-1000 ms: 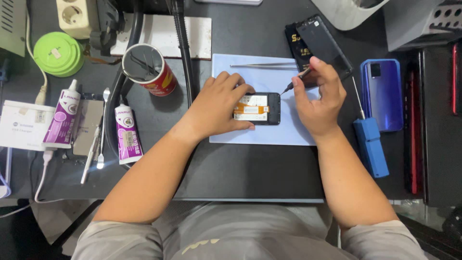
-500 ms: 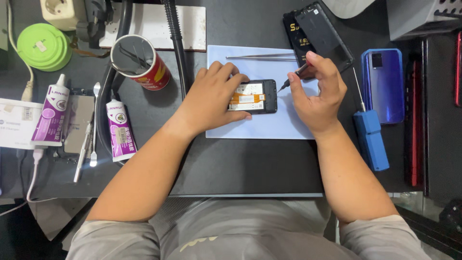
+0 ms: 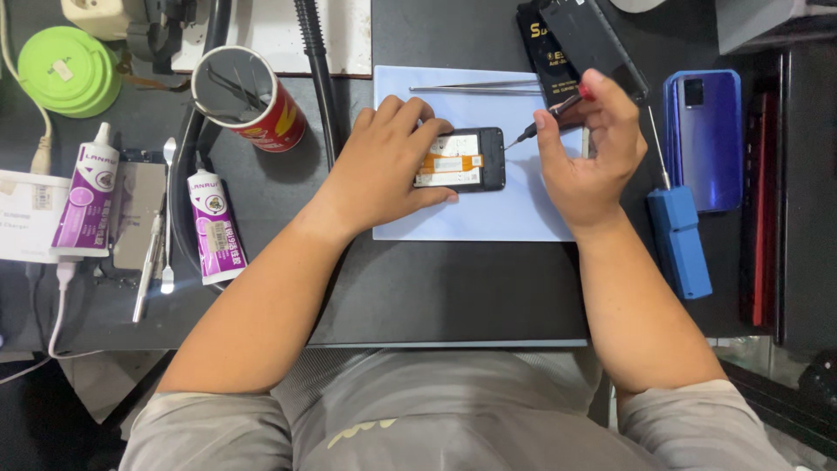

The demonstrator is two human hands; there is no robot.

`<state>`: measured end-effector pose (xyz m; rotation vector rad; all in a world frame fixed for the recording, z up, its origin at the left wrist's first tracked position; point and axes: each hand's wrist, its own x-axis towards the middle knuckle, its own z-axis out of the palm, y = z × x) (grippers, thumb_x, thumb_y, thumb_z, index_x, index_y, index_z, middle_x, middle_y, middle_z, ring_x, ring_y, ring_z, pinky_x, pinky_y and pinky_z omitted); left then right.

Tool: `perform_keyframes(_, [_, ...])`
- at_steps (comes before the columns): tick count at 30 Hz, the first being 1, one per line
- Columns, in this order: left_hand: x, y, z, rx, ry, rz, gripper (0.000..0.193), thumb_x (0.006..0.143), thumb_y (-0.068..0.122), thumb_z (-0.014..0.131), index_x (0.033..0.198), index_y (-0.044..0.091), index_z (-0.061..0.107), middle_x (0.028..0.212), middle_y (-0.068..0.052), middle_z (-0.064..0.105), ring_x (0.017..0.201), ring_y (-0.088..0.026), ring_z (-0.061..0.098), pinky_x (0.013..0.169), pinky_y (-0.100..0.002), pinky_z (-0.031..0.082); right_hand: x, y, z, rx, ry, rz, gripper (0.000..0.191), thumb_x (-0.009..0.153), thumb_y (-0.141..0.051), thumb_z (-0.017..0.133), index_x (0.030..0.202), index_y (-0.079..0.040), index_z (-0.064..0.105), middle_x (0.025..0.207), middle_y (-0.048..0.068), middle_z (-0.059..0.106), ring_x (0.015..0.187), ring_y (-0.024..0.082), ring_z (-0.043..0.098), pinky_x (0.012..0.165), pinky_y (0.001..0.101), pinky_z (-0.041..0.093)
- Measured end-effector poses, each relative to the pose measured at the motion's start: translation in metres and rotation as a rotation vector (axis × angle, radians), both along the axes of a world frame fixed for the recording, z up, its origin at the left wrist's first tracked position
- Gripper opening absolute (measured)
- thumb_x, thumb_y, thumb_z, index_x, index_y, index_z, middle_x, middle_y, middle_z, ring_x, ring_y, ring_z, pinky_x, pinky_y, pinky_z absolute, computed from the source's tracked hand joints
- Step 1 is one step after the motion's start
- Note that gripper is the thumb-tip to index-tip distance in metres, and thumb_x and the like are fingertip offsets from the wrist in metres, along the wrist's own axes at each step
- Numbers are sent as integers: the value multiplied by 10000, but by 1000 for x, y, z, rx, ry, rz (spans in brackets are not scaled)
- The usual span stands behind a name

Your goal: The person removes the back cover of a smartphone using a prying tool, then uses a screwdriver to remove screws from the internal frame. The back cover is set aside, and the phone is held with the internal components exposed.

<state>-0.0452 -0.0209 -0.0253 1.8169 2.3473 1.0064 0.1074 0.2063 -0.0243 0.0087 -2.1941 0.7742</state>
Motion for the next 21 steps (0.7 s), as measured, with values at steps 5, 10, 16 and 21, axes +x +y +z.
perform_keyframes(5, [1, 1, -2, 22, 14, 17, 736, 710, 458, 904, 1263, 51, 640, 1200, -107, 561, 1128, -321, 507, 925, -468, 396, 2, -2, 0, -47, -12, 3, 550, 1072, 60, 822, 1438, -27, 420, 1171, 135, 632, 951, 175, 722, 865, 239, 592])
perform_keyframes(10, [0, 2, -3, 18, 23, 24, 735, 725, 451, 897, 1285, 53, 636, 1220, -109, 563, 1139, -322, 504, 936, -470, 392, 0, -3, 1, -55, -13, 18, 524, 1064, 71, 821, 1394, -25, 425, 1137, 127, 652, 935, 175, 729, 859, 243, 593])
perform_keyframes(16, [0, 1, -3, 25, 21, 30, 734, 741, 443, 887, 1307, 52, 630, 1241, -108, 562, 1157, -322, 502, 956, -470, 387, 2, -3, 4, -30, -13, 32, 513, 1027, 94, 814, 1352, -16, 432, 1103, 150, 645, 885, 177, 724, 824, 248, 583])
perform_keyframes(21, [-1, 0, -3, 18, 22, 40, 728, 750, 440, 881, 1314, 55, 630, 1236, -111, 561, 1148, -322, 503, 960, -474, 384, 2, -6, 3, -35, -22, 56, 514, 1001, 111, 805, 1335, -14, 435, 996, 136, 656, 849, 177, 711, 806, 258, 586])
